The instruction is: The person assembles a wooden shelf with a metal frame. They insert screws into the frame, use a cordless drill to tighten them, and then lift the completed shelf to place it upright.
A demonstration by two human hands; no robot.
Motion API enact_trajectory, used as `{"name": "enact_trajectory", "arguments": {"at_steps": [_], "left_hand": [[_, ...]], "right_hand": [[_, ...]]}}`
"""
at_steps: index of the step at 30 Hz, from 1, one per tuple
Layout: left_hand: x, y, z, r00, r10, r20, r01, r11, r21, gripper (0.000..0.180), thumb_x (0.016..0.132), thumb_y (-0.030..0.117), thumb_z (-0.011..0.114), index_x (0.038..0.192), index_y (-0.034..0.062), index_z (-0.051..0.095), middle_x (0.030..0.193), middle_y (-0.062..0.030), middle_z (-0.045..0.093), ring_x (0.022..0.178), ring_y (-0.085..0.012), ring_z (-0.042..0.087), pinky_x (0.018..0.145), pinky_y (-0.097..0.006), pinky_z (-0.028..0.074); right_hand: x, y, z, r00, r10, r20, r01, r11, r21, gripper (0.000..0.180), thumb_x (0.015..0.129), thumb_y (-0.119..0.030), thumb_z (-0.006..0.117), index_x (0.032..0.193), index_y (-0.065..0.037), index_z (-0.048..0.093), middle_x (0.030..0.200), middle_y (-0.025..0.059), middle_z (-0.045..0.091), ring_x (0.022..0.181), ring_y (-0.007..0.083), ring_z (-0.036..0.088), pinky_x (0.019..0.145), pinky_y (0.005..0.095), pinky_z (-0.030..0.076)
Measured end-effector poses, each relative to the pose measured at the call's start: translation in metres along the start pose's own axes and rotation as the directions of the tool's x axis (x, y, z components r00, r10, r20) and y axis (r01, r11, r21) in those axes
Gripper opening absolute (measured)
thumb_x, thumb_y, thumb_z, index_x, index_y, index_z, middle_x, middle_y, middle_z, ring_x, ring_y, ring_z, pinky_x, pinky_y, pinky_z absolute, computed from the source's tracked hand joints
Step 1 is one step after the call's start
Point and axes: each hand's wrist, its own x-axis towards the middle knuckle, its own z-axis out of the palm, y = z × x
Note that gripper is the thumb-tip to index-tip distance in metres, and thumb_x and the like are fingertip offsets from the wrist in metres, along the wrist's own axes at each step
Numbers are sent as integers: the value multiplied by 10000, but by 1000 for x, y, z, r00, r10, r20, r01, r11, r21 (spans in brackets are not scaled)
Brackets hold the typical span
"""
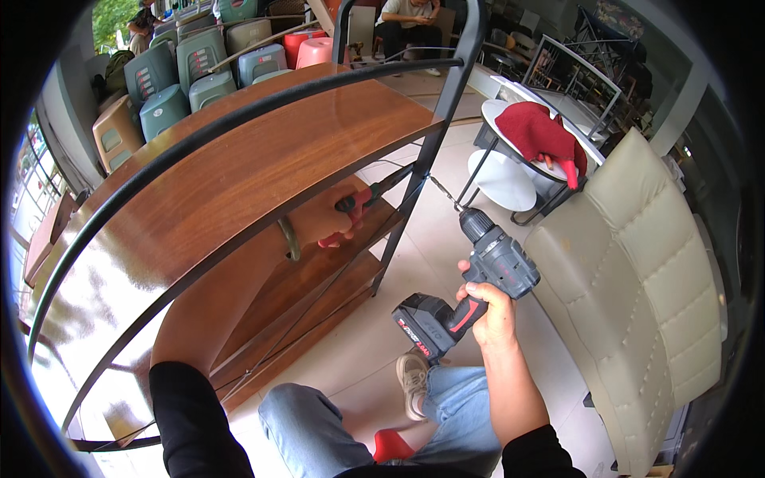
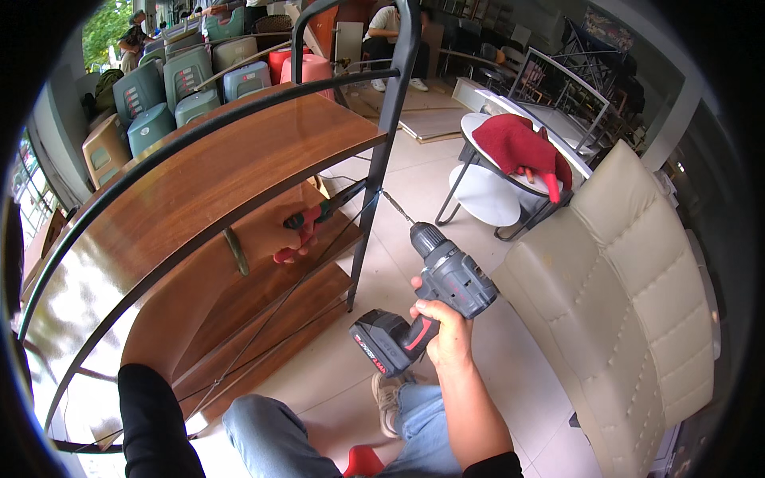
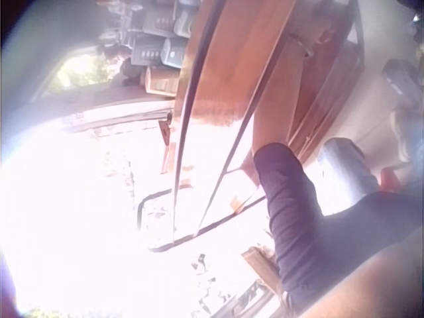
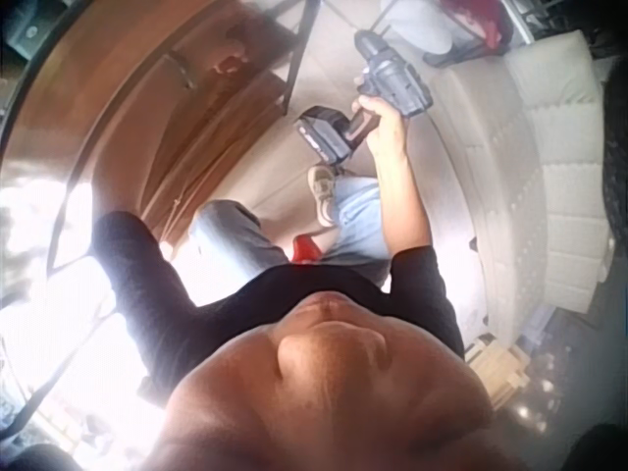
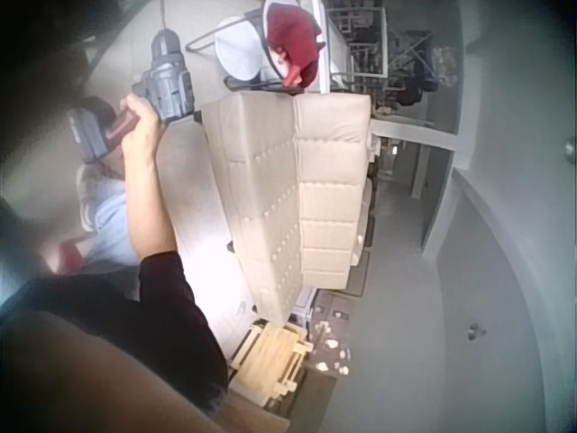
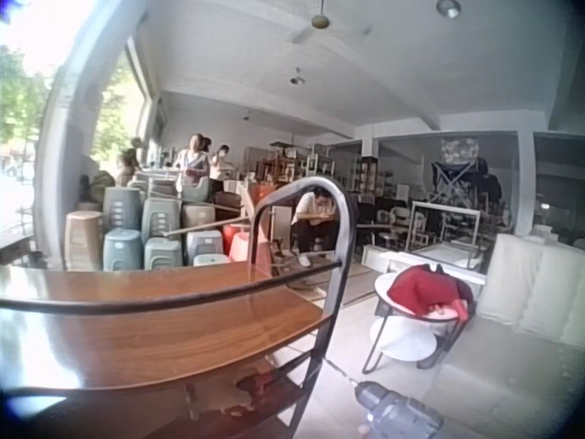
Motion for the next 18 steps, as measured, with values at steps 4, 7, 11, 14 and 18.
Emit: {"name": "enact_trajectory", "arguments": {"at_steps": [4, 7, 11, 14, 18], "left_hand": [[3, 0, 1, 1000, 5, 24, -5, 1000, -29, 299, 669, -22, 504, 966, 10, 502, 866, -122, 566, 718, -156, 558, 520, -267, 460], [3, 0, -2, 999, 2, 34, -2, 1000, -24, 296, 666, -19, 502, 961, 10, 503, 866, -123, 566, 715, -156, 556, 516, -266, 458], [3, -2, -3, 999, -15, 37, 16, 1000, -17, 293, 666, -14, 500, 958, 11, 501, 862, -116, 563, 721, -155, 554, 520, -264, 457], [2, -4, -5, 999, -14, 32, 14, 1000, -16, 306, 676, -9, 495, 981, 11, 497, 868, -110, 561, 729, -153, 556, 528, -265, 460], [4, -7, -9, 998, 7, 56, -12, 997, 75, 348, 699, 2, 489, 1046, 12, 491, 892, -103, 558, 744, -150, 561, 556, -268, 475]], "right_hand": [[2, -1, -1, 1000, 8, 7, -8, 1000, 0, 482, 650, 6, 575, 1126, -38, 518, 985, 139, 615, 641, 168, 565, 614, 312, 491], [2, 0, 0, 1000, 16, 6, -16, 1000, 0, 481, 649, 5, 577, 1125, -36, 517, 985, 141, 616, 639, 169, 565, 614, 310, 491], [2, 1, -2, 999, -3, 34, 4, 1000, -15, 475, 654, -2, 577, 1124, -36, 517, 986, 146, 617, 639, 168, 565, 616, 306, 491], [7, 1, -7, 998, 37, 49, -37, 999, 3, 475, 659, -8, 572, 1130, -35, 513, 983, 145, 616, 630, 180, 564, 615, 320, 489], [15, -2, -15, 981, 173, 87, -181, 978, 100, 480, 665, -20, 566, 1140, -52, 508, 977, 137, 612, 617, 191, 560, 610, 353, 484]]}}
